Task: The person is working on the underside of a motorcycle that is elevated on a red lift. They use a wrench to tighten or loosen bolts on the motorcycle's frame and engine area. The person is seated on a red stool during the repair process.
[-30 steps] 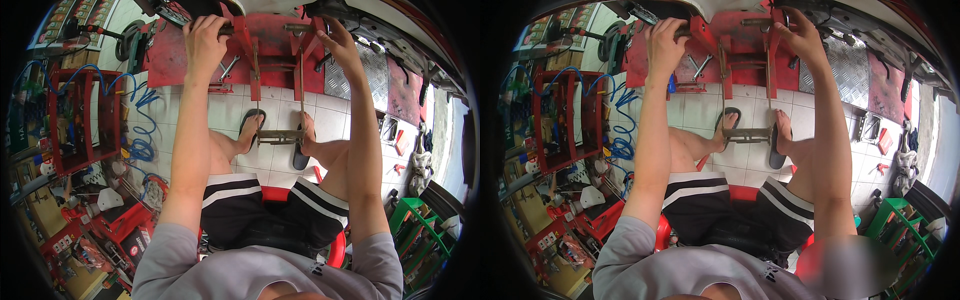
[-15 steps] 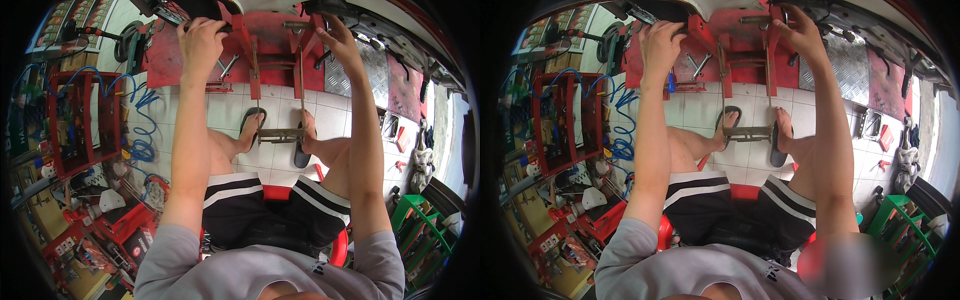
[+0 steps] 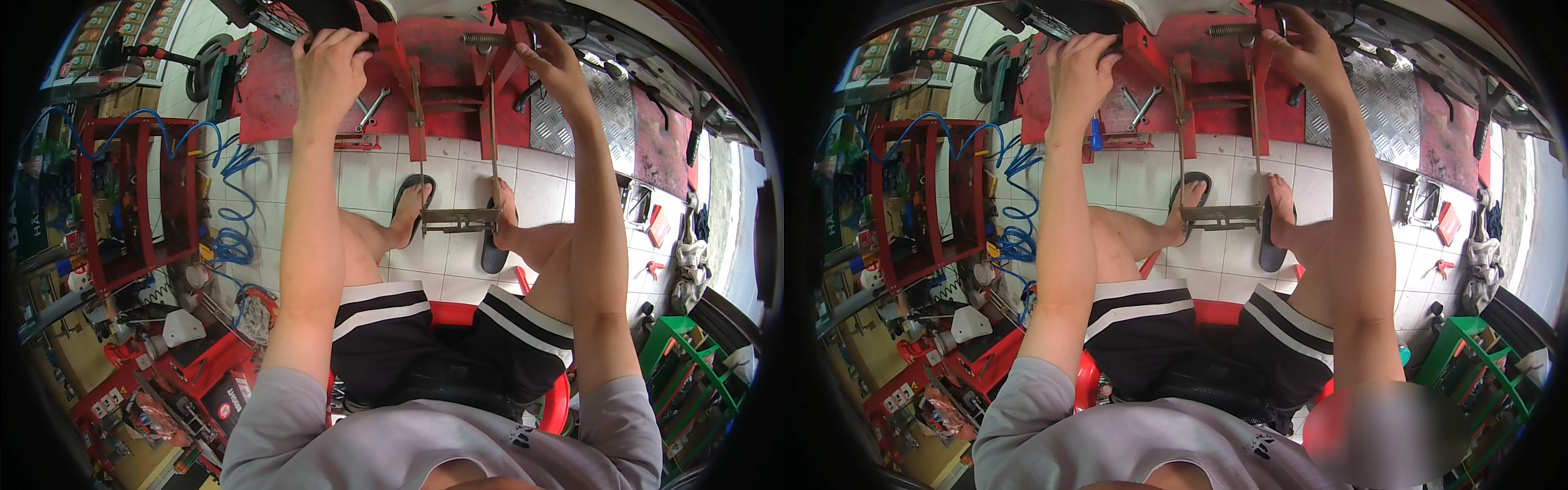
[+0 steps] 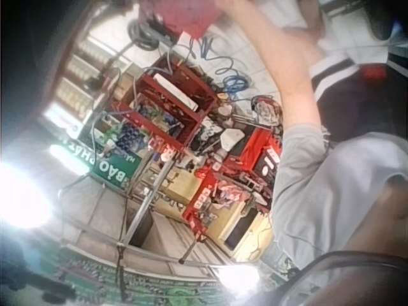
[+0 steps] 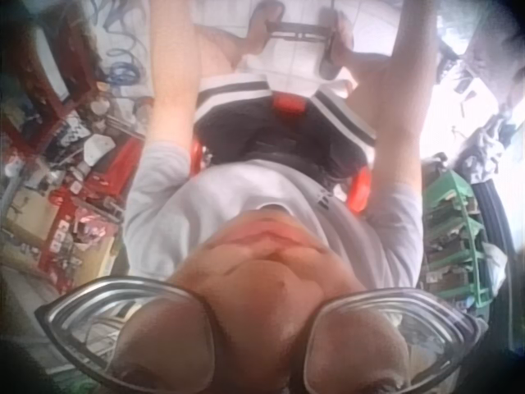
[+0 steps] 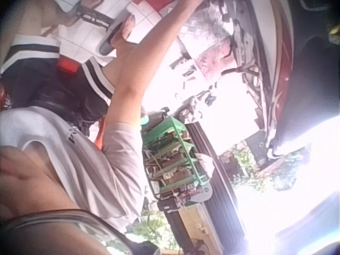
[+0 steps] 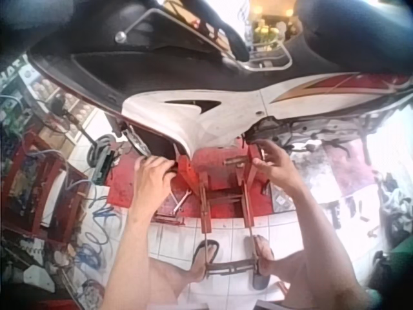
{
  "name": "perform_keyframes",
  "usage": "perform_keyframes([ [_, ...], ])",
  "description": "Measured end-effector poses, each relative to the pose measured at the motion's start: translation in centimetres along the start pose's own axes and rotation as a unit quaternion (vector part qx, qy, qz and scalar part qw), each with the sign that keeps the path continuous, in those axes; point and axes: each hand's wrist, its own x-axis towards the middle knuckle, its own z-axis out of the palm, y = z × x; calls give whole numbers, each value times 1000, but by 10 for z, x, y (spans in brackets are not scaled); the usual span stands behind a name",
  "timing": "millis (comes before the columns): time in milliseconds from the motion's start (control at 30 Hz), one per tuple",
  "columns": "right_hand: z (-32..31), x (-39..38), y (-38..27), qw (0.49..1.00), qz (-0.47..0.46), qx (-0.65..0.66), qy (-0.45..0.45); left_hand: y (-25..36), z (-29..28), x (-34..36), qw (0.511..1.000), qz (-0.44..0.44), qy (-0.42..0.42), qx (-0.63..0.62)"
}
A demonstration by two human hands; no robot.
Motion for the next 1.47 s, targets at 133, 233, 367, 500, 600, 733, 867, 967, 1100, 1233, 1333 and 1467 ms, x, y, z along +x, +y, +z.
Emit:
perform_keyframes([
  [133,0,0,1,1000,-2,10,8,4,-1,2,999,-33,-26,-26],
  [233,0,0,2,1000,0,7,9,2,0,2,999,-27,-23,-28],
  [367,0,0,1,1000,-7,-2,14,-1,-1,0,1000,14,3,3],
  [500,0,1,3,1000,-9,1,0,2,1,0,999,-29,-25,-28],
  [600,1,0,-2,1000,-6,-3,7,7,-3,2,997,-48,-35,-48],
  [733,-1,0,0,1000,-2,-18,4,3,-1,3,999,-24,-29,-18],
  [867,-1,0,0,1000,-1,-12,5,-1,1,0,999,-14,-31,-13],
  [967,0,2,2,1000,-15,-12,9,2,-3,0,997,-35,-35,-62],
  [1100,1,0,-2,1000,2,9,0,3,0,1,997,-43,-39,-45],
  [1233,-1,0,0,1000,12,19,-3,3,0,2,999,-20,-14,-29],
  [1333,0,0,-2,1000,14,12,3,-2,4,-1,999,-15,-18,-24],
  [1467,-2,1,2,1000,21,-1,-5,-3,3,-1,998,-18,-18,-58],
])
